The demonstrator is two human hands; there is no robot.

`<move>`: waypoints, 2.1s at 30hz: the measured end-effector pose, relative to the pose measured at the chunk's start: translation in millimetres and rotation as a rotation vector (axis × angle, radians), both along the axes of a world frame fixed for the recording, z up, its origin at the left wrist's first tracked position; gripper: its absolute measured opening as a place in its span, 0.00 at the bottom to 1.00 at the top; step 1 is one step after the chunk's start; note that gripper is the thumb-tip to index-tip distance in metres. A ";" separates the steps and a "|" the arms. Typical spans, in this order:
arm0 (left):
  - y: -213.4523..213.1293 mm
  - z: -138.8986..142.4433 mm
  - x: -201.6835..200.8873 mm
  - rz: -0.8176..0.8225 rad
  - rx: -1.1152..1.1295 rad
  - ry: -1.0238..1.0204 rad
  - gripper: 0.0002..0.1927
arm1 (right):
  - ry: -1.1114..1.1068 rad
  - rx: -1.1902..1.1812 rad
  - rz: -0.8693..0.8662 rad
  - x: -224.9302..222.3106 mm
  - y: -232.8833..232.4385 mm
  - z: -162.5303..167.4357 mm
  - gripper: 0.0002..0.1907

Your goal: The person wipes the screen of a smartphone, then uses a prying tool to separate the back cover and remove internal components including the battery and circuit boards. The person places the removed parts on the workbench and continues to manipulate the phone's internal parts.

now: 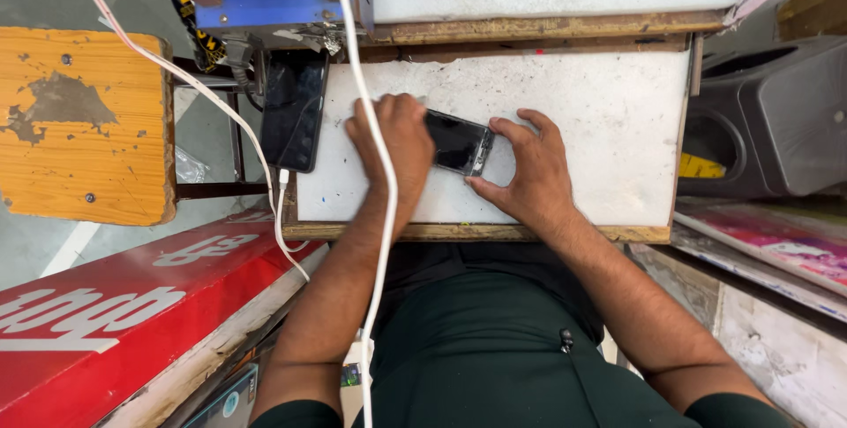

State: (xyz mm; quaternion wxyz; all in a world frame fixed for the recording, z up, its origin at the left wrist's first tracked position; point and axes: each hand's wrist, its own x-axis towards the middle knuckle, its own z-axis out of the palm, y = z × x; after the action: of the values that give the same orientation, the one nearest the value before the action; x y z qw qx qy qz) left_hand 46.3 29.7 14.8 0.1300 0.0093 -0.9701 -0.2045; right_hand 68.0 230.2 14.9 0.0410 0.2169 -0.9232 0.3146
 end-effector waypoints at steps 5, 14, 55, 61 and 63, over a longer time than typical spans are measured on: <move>28.3 -3.9 6.4 -0.145 0.044 0.055 0.02 | -0.012 0.011 -0.028 0.7 -0.6 -1.8 0.45; 9.8 2.8 0.2 -0.123 0.007 -0.031 0.03 | -0.017 -0.014 -0.020 -1.9 -2.2 -1.2 0.46; 32.8 -18.3 8.5 -0.165 0.104 0.024 0.05 | -0.119 0.095 -0.065 -6.7 -13.5 8.6 0.41; -20.9 -23.7 -3.6 -0.006 0.003 -0.003 0.04 | -0.141 0.044 -0.075 -4.7 -14.1 10.7 0.43; -33.3 -24.1 -5.8 0.018 0.019 -0.044 0.02 | -0.172 0.096 -0.062 -5.4 -12.2 10.4 0.43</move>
State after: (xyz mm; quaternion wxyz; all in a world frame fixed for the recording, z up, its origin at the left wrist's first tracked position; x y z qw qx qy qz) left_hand 40.5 -3.6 -9.3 0.1101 0.0237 -0.9707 -0.2124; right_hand 62.6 218.1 25.3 -0.0390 0.1621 -0.9436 0.2861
